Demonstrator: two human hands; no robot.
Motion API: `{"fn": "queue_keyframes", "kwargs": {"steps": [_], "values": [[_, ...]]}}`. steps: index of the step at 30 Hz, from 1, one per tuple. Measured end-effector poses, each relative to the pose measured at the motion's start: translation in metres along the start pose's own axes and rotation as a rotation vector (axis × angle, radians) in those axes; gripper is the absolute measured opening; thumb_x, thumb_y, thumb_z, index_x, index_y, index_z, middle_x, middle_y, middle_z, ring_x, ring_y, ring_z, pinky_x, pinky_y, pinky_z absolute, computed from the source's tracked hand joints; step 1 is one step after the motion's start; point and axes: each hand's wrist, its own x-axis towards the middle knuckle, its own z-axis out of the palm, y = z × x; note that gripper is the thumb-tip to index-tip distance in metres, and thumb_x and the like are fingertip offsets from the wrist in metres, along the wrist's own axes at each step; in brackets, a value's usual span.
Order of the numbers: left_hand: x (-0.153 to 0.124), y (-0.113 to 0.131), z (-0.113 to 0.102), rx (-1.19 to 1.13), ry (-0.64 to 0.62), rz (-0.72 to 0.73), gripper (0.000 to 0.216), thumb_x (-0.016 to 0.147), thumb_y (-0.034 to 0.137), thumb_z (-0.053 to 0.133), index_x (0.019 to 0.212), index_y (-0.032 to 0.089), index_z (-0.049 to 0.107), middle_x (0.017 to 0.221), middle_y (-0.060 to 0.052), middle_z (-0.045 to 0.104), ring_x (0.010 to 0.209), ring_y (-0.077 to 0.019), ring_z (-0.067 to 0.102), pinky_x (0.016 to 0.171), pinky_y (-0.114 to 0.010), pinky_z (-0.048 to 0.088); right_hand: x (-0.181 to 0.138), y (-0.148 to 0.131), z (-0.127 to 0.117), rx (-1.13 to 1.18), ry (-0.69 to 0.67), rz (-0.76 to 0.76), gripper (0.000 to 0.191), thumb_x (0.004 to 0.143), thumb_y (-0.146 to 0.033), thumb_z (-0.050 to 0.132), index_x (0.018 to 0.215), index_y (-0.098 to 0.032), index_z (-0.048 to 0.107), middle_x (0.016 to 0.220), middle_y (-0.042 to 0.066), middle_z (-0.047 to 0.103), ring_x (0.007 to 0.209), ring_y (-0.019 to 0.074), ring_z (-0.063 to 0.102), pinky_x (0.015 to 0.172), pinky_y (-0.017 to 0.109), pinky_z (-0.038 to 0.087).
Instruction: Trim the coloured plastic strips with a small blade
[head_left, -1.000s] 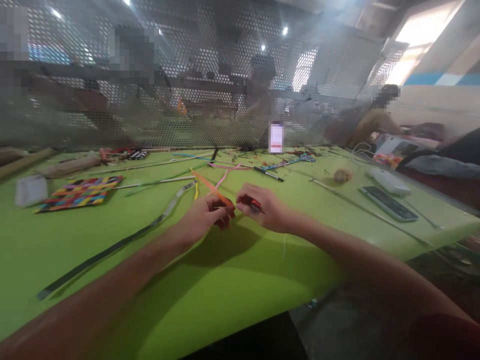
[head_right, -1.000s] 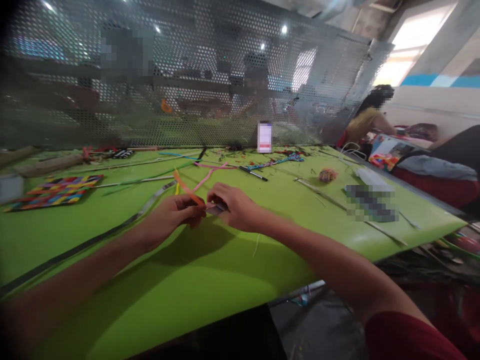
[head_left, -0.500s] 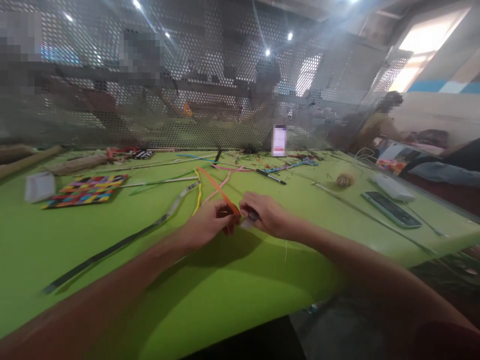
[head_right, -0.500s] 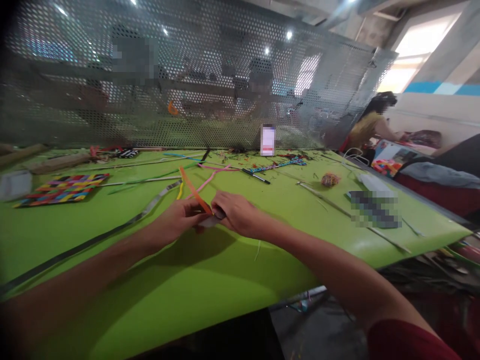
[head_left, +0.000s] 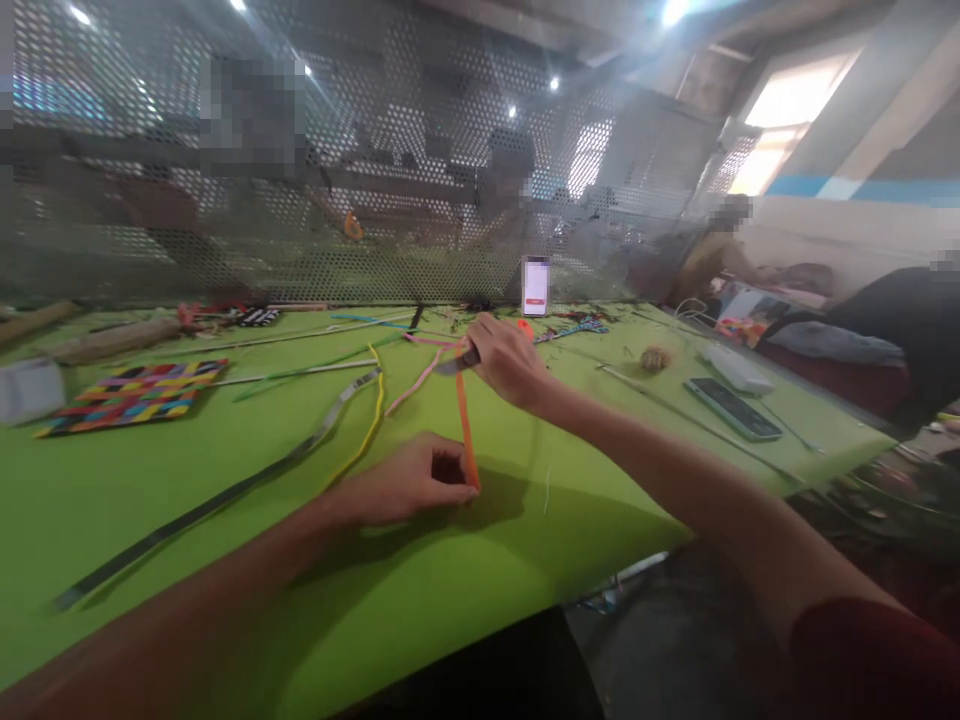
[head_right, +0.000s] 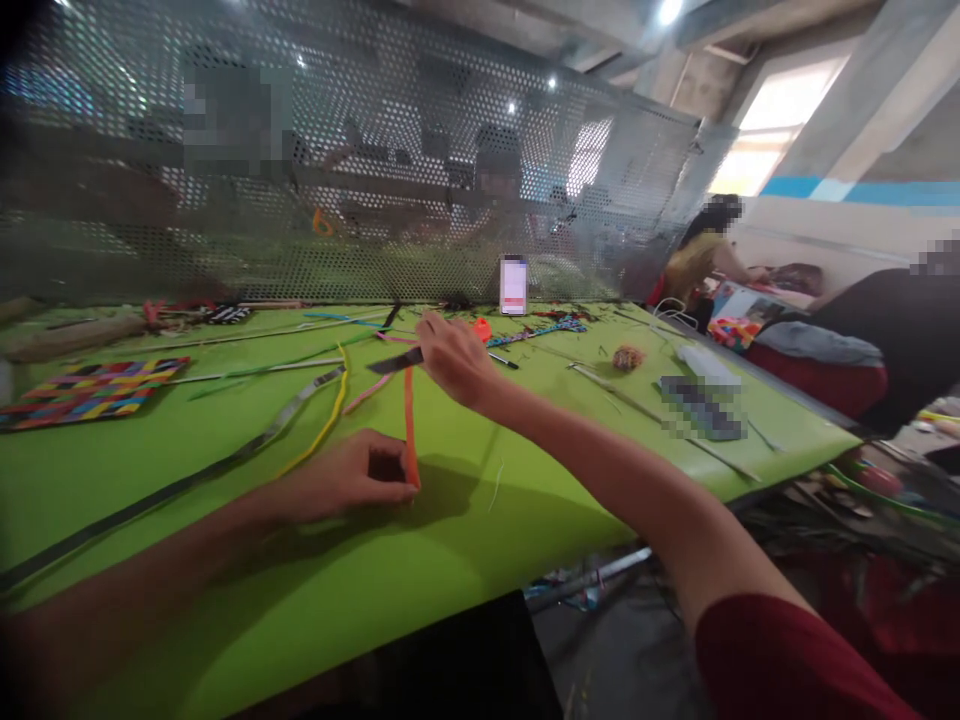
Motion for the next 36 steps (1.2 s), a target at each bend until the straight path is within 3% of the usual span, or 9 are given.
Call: {"fn": "queue_keyframes", "kwargs": {"steps": [6,14,19,23,27,30,36], "values": [[0.001,-0.005,0.002,0.078,-0.066,-0.016,0.005,0.079,0.021,0.075,0.078,0.016,0.075,0.072,0.002,0.072,0.064,-0.0125,0.060,0.064,-0.025,0.042,0.074,0.030,-0.012,-0.265,-0.179,0.180,0.029,0.103,-0.001,0.041,0.117,-0.004,0.066,0.117,0.022,0.063,0.101,0.0272,0.059,0.087,0.037,0.043],[0.001,-0.004,-0.001,0.155,-0.096,-0.054,0.012,0.078,0.026,0.076,0.079,0.014,0.074,0.074,0.000,0.072,0.066,-0.0128,0.059,0.063,-0.025,0.041,0.131,0.092,-0.025,-0.455,-0.154,0.249,0.043,0.101,0.004,0.033,0.122,-0.002,0.070,0.120,0.022,0.065,0.109,0.0288,0.062,0.092,0.039,0.045],[0.000,-0.001,-0.003,0.165,-0.133,-0.043,0.007,0.075,0.022,0.074,0.077,0.016,0.073,0.073,0.002,0.071,0.067,-0.0125,0.061,0.065,-0.025,0.043,0.142,0.114,-0.044,-0.481,-0.189,0.285,0.041,0.106,0.003,0.029,0.121,0.006,0.067,0.124,0.026,0.065,0.114,0.0255,0.061,0.097,0.038,0.040],[-0.002,-0.003,-0.005,0.169,-0.204,-0.044,0.007,0.076,0.022,0.075,0.078,0.015,0.075,0.070,0.003,0.070,0.064,-0.0113,0.059,0.063,-0.024,0.043,0.147,0.129,-0.067,-0.527,-0.203,0.316,0.031,0.107,0.004,0.037,0.115,0.010,0.067,0.125,0.029,0.066,0.125,0.0243,0.060,0.103,0.038,0.038],[-0.004,-0.005,-0.006,0.170,-0.262,-0.082,0.009,0.075,0.023,0.077,0.075,0.015,0.074,0.065,0.004,0.065,0.059,-0.0102,0.054,0.058,-0.023,0.040,0.152,0.149,-0.093,-0.626,-0.218,0.390,0.023,0.108,-0.013,0.056,0.123,0.000,0.067,0.129,0.020,0.067,0.123,0.0206,0.064,0.110,0.040,0.046],[-0.005,-0.005,-0.006,0.168,-0.279,-0.094,0.009,0.073,0.023,0.077,0.073,0.016,0.073,0.066,0.003,0.066,0.060,-0.0104,0.055,0.059,-0.023,0.042,0.153,0.164,-0.109,-0.696,-0.231,0.431,0.035,0.105,-0.030,0.067,0.133,-0.009,0.065,0.136,0.015,0.064,0.120,0.0203,0.066,0.109,0.043,0.054],[-0.007,-0.005,-0.008,0.153,-0.299,-0.133,0.009,0.070,0.023,0.077,0.071,0.016,0.072,0.063,0.004,0.064,0.058,-0.0102,0.055,0.058,-0.022,0.041,0.141,0.192,-0.124,-0.796,-0.276,0.467,0.038,0.104,-0.035,0.068,0.133,-0.010,0.065,0.135,0.015,0.064,0.122,0.0230,0.066,0.107,0.044,0.056]]}}
